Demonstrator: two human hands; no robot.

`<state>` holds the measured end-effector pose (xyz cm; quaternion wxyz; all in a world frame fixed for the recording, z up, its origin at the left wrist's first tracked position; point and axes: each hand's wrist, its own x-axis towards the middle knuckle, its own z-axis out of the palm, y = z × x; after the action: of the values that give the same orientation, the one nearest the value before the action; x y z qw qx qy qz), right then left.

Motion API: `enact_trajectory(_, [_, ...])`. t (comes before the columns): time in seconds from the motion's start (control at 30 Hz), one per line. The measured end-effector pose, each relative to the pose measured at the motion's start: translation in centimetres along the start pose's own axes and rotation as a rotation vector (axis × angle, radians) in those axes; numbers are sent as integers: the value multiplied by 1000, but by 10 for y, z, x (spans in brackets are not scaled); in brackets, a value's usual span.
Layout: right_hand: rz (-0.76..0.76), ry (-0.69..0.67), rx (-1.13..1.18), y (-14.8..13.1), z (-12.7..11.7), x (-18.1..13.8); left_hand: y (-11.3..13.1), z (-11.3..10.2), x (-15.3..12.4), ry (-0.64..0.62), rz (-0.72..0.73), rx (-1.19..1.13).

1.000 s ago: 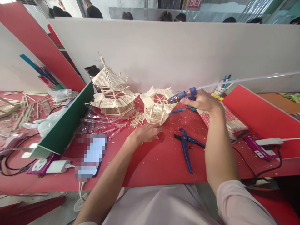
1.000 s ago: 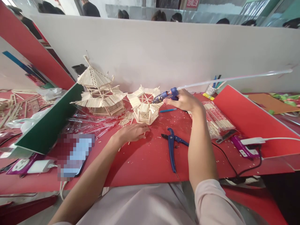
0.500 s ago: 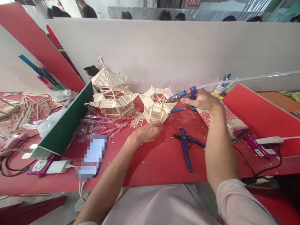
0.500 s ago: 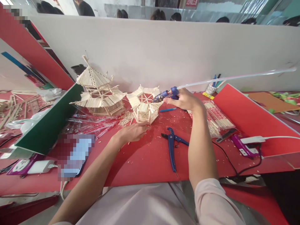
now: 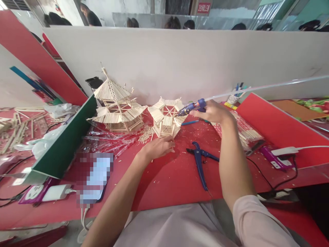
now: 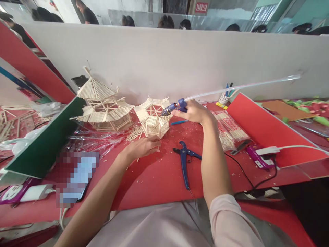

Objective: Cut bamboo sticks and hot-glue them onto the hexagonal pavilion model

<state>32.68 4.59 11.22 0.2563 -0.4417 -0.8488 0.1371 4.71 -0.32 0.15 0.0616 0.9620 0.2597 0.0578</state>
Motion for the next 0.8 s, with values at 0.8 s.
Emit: enact_trajectory(0.8, [48,-5,-202,-24,-6,-1,7,-8,0,157,102,183])
